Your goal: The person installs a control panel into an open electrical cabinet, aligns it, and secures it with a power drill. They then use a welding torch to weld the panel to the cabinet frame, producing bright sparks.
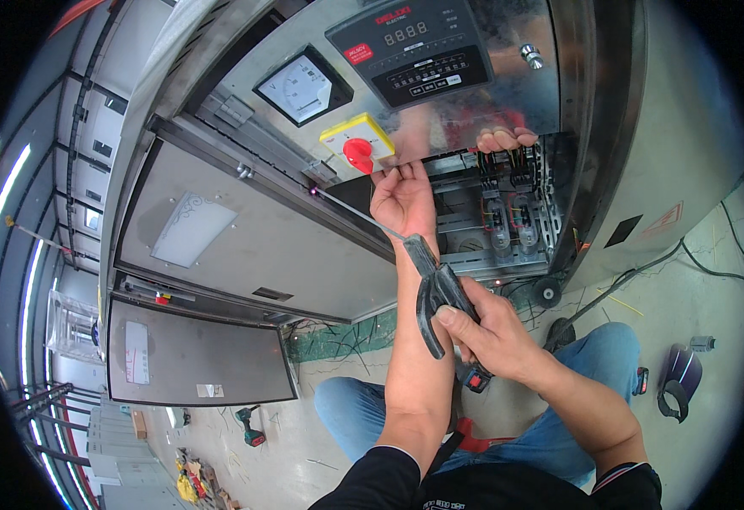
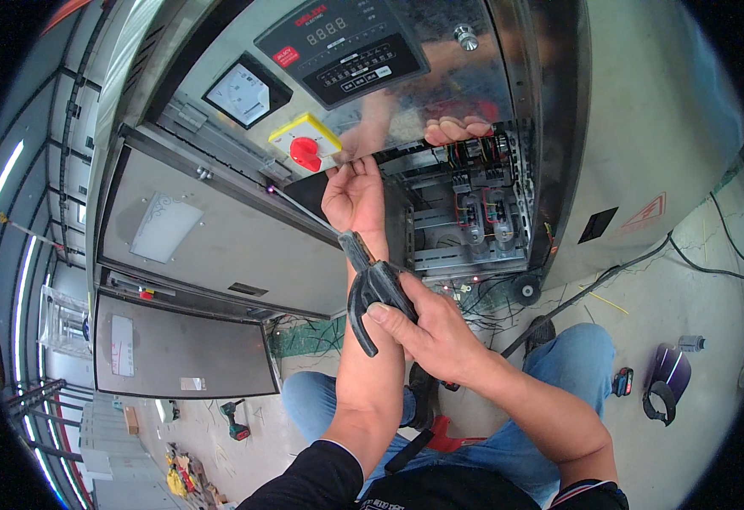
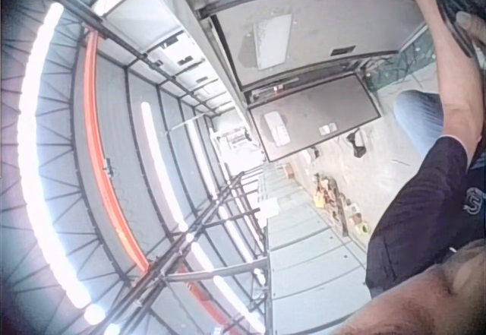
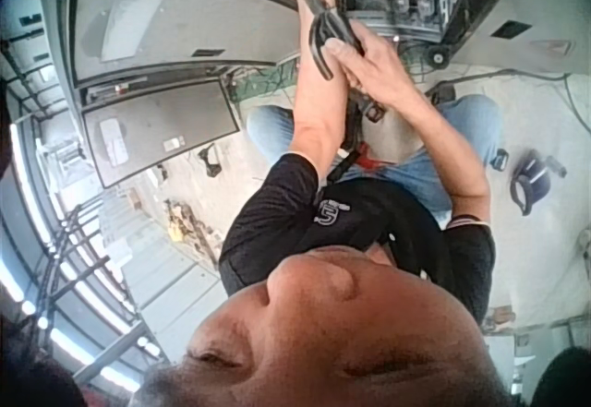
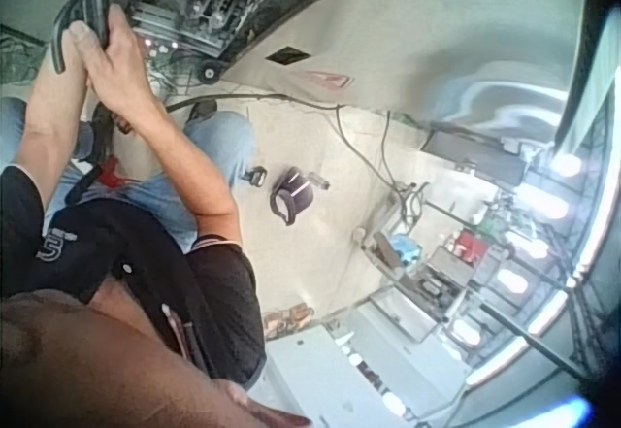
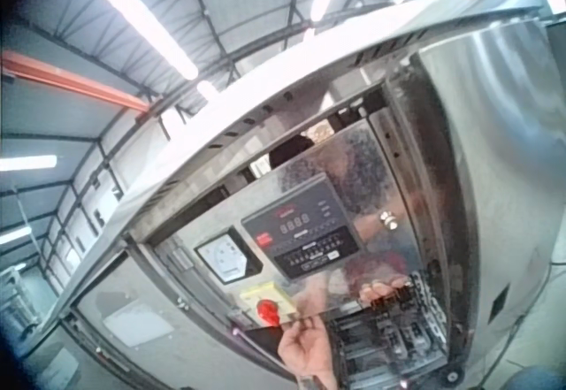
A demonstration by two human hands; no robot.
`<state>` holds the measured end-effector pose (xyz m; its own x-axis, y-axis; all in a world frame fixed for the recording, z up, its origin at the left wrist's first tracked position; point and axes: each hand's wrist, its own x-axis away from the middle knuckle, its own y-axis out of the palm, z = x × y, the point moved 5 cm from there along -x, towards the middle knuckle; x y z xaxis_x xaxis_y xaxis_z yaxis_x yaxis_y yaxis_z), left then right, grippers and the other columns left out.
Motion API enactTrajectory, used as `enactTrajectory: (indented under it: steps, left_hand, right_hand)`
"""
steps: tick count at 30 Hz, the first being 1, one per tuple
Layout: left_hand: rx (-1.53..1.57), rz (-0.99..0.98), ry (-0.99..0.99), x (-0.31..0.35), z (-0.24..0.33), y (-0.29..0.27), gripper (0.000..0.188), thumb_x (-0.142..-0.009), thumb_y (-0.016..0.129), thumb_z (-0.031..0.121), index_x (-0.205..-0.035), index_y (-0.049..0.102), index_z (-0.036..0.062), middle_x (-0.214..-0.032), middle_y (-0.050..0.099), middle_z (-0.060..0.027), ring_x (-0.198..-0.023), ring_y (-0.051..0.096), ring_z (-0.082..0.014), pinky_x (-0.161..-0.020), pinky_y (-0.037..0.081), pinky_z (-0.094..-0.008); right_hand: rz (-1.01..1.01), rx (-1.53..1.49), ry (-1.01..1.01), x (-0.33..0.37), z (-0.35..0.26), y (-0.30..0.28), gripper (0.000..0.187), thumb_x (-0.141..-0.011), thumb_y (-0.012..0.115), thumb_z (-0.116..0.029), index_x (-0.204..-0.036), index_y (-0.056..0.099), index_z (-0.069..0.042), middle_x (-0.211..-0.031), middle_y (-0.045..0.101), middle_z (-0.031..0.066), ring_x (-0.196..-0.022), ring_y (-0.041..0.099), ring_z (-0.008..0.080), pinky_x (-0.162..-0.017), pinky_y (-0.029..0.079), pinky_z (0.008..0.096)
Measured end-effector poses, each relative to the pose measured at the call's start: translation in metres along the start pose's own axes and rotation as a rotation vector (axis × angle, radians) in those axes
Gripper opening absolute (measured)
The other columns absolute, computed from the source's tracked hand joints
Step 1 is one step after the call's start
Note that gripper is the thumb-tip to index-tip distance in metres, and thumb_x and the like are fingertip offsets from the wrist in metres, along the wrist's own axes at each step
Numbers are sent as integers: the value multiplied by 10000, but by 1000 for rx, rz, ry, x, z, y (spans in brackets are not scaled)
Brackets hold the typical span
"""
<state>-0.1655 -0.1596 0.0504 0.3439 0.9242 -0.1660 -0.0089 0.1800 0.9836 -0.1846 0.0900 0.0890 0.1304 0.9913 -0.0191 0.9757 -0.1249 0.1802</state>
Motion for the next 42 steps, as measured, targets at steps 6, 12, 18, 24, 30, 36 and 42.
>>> enactTrajectory:
  steps: [6,12,18,24,30,36,42]
  left_hand:
    - [-2,-23,3,-2,2,-3,531,-806,499,-182,-1283,589,34,-1291,643,-133,-1204,594,-279,-1197,382,-465]
    - [-6,-36,-7,-3,4,-4,557,-804,491,-188,-1305,582,36,-1266,647,-142,-1210,590,-278,-1197,383,-459]
    - [-29,-2,16,1,-2,3,537,-819,481,-188,-1298,573,36,-1284,628,-137,-1218,579,-275,-1198,377,-456]
    - [-5,-75,5,-5,9,-10,572,-858,468,-167,-1383,558,41,-1301,629,-142,-1267,578,-278,-1207,357,-474]
    - [-8,-79,1,-6,4,-11,560,-864,463,-161,-1381,556,35,-1312,621,-154,-1269,570,-287,-1174,389,-472]
    - [191,42,-140,-1,-1,-9,502,-864,483,-139,-1342,563,-10,-1293,610,-179,-1246,565,-306,-1059,472,-478]
    - [273,130,-129,-3,1,-18,409,-855,499,-150,-1226,588,-4,-1157,627,-150,-1103,589,-291,-1012,482,-452]
  right_hand:
    - [0,2,4,-1,-3,1,477,-1037,605,-403,-1256,566,19,-717,586,8,-556,553,70,-519,452,245]
    - [-16,2,18,-1,0,1,473,-1037,606,-381,-1289,559,17,-751,614,45,-583,596,104,-540,481,266]
    - [-2,-15,-1,-2,2,0,462,-1045,598,-372,-1270,556,29,-680,564,-2,-552,543,64,-519,442,233]
    - [-40,5,38,-3,2,2,470,-1029,613,-351,-1331,556,5,-842,686,126,-638,677,172,-573,538,323]
    - [-25,-3,38,-5,5,2,445,-1032,615,-355,-1279,572,12,-774,644,78,-607,631,130,-551,502,294]
    - [-26,-23,11,-6,0,6,402,-1052,593,-351,-1235,579,7,-702,558,-4,-540,544,58,-501,433,225]
    - [-48,-64,20,-6,3,7,382,-1048,606,-367,-1187,596,-11,-715,549,-8,-527,526,46,-474,413,213]
